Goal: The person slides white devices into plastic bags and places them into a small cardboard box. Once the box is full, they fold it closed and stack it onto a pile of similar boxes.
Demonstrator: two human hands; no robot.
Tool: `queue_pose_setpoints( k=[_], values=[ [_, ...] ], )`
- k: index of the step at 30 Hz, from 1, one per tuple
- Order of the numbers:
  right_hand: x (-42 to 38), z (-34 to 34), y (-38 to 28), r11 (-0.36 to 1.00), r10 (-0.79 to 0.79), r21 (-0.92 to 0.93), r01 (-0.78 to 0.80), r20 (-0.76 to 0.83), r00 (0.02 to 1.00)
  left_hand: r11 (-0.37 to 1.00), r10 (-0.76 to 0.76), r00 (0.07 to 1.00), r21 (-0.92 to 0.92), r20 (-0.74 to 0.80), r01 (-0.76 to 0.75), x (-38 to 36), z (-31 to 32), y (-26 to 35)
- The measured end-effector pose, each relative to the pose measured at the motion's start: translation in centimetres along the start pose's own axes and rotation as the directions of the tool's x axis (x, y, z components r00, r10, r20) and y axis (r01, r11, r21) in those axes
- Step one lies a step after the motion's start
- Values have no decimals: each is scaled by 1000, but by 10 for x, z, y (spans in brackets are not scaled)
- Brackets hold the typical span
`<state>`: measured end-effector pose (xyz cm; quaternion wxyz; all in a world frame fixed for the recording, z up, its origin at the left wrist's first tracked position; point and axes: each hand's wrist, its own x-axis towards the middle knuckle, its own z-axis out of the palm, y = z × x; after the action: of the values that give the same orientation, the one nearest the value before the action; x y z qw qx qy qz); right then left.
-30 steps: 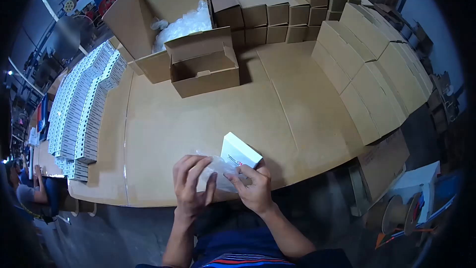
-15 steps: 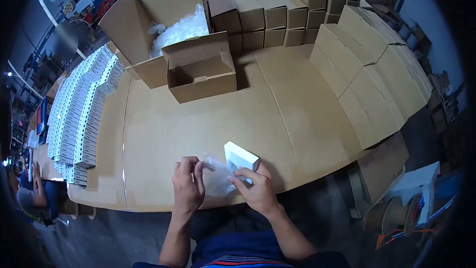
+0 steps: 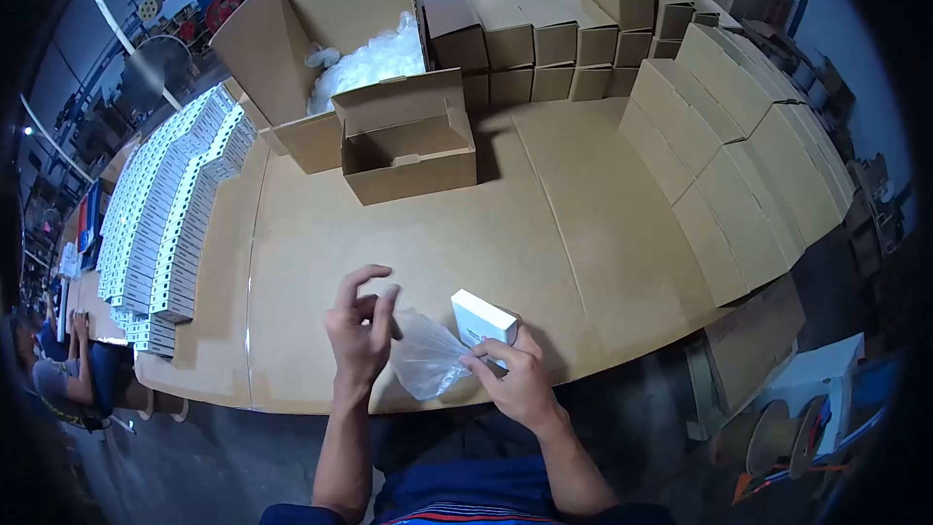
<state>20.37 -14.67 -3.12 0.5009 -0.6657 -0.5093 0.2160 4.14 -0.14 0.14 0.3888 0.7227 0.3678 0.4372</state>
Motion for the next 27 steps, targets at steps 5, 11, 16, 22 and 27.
queue_pose_setpoints(
  k=[5, 11, 16, 22, 27],
  values=[
    [-9, 14, 26, 999, 37, 31, -30, -255, 966, 954, -56, 945, -296, -322, -44, -12, 5, -25],
    [-9, 24, 35, 975, 91, 219, -32, -269, 959, 736, -384, 903, -527, 192, 425, -55, 27, -18],
    [-14, 22, 36, 943, 177, 311, -120, -162, 971, 833, -283, 946, -448, 159, 325, -57, 19, -22],
    [-15, 26, 39, 926, 133, 371, -73, -141, 981, 907, -195, 954, -329, 226, 263, -55, 11, -13],
    [-3, 2, 12, 885, 98, 462, -51, -78, 992, 900, -231, 952, -328, 201, 287, -55, 9, -26]
  ],
)
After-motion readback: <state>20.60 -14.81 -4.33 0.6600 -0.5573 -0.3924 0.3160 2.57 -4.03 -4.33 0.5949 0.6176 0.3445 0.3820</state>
